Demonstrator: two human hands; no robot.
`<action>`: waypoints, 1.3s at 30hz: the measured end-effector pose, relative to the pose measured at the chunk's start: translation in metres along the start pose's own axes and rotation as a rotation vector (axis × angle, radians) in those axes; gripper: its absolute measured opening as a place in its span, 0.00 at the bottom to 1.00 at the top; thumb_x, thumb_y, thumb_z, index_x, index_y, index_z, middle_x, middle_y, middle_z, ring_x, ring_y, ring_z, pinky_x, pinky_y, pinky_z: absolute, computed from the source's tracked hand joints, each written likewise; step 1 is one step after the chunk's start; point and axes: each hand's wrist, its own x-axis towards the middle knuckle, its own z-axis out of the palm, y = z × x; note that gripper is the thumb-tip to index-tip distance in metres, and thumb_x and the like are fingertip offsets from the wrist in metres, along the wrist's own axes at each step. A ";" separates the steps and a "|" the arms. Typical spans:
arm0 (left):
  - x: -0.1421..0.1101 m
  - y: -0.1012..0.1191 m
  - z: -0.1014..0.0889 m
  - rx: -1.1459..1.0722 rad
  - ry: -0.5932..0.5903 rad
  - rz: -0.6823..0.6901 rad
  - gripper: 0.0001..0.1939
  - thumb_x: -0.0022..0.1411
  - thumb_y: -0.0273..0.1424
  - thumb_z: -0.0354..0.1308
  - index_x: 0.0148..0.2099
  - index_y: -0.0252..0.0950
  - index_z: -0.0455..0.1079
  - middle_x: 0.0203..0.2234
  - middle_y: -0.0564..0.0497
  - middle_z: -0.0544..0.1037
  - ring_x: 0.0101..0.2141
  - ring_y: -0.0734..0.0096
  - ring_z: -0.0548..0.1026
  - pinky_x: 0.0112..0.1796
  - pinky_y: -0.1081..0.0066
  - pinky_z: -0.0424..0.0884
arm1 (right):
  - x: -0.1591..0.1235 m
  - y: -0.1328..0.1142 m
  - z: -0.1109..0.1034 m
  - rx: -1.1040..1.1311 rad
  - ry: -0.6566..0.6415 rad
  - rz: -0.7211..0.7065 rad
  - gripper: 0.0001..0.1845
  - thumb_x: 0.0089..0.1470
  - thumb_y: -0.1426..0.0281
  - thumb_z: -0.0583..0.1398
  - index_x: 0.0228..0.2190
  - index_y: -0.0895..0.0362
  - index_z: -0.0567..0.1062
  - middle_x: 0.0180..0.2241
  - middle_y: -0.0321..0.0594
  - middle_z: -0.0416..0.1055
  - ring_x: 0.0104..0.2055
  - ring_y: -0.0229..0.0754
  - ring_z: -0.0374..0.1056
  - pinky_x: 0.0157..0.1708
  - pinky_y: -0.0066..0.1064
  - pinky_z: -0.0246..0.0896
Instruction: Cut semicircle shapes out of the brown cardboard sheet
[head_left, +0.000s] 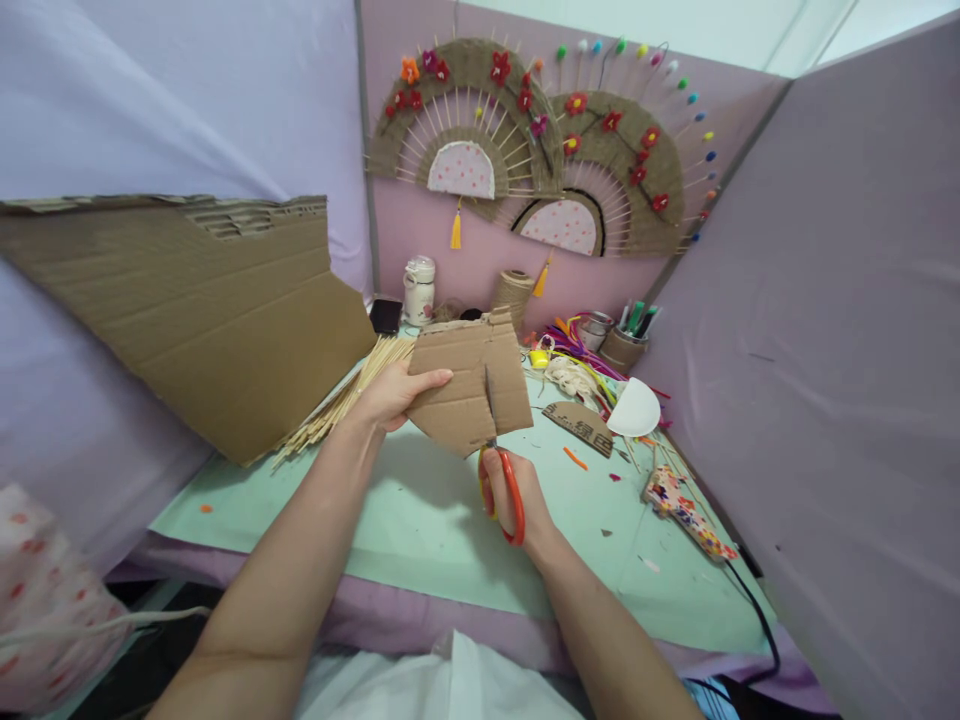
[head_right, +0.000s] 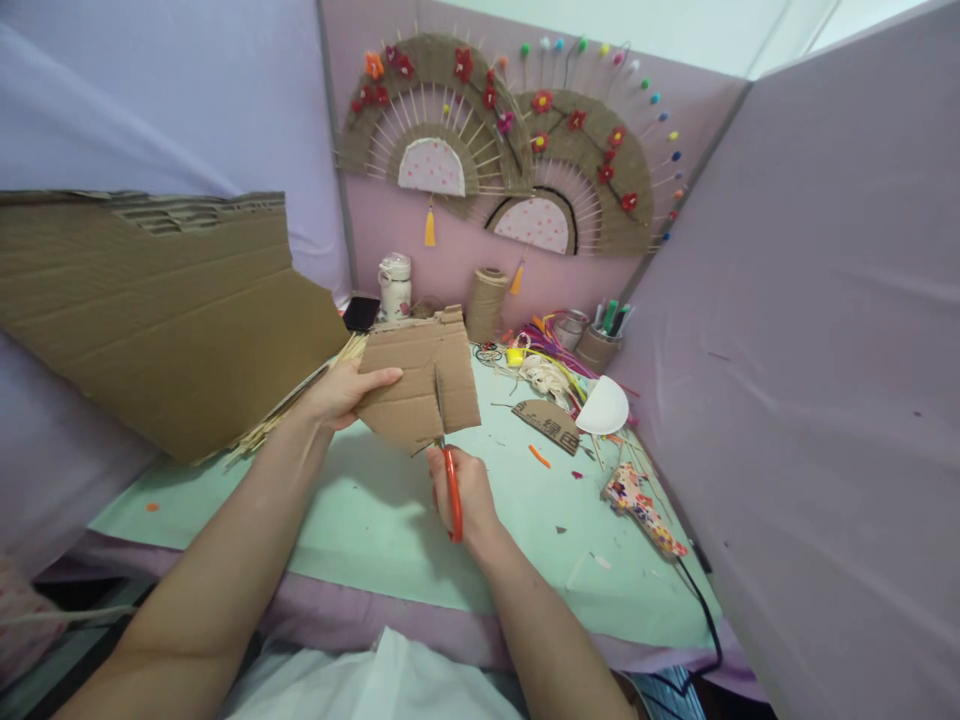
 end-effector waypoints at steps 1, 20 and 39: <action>0.000 -0.001 0.000 -0.002 0.002 0.001 0.27 0.43 0.37 0.71 0.46 0.36 0.72 0.38 0.46 0.80 0.40 0.60 0.77 0.38 0.66 0.74 | 0.000 0.000 0.000 -0.007 0.008 0.006 0.29 0.58 0.45 0.45 0.20 0.54 0.62 0.10 0.33 0.60 0.14 0.36 0.57 0.17 0.26 0.51; 0.002 -0.010 0.003 0.017 -0.028 -0.057 0.24 0.42 0.39 0.70 0.42 0.36 0.72 0.37 0.45 0.80 0.39 0.57 0.77 0.40 0.63 0.73 | 0.003 -0.001 -0.002 0.084 -0.032 0.049 0.32 0.56 0.42 0.45 0.22 0.56 0.66 0.10 0.33 0.61 0.12 0.36 0.57 0.15 0.27 0.52; 0.000 -0.017 0.010 -0.060 -0.044 -0.082 0.27 0.41 0.38 0.72 0.43 0.33 0.72 0.39 0.43 0.80 0.37 0.60 0.77 0.39 0.64 0.73 | 0.006 0.003 -0.013 0.044 0.061 0.087 0.31 0.54 0.42 0.48 0.14 0.53 0.56 0.09 0.31 0.52 0.12 0.32 0.48 0.13 0.27 0.44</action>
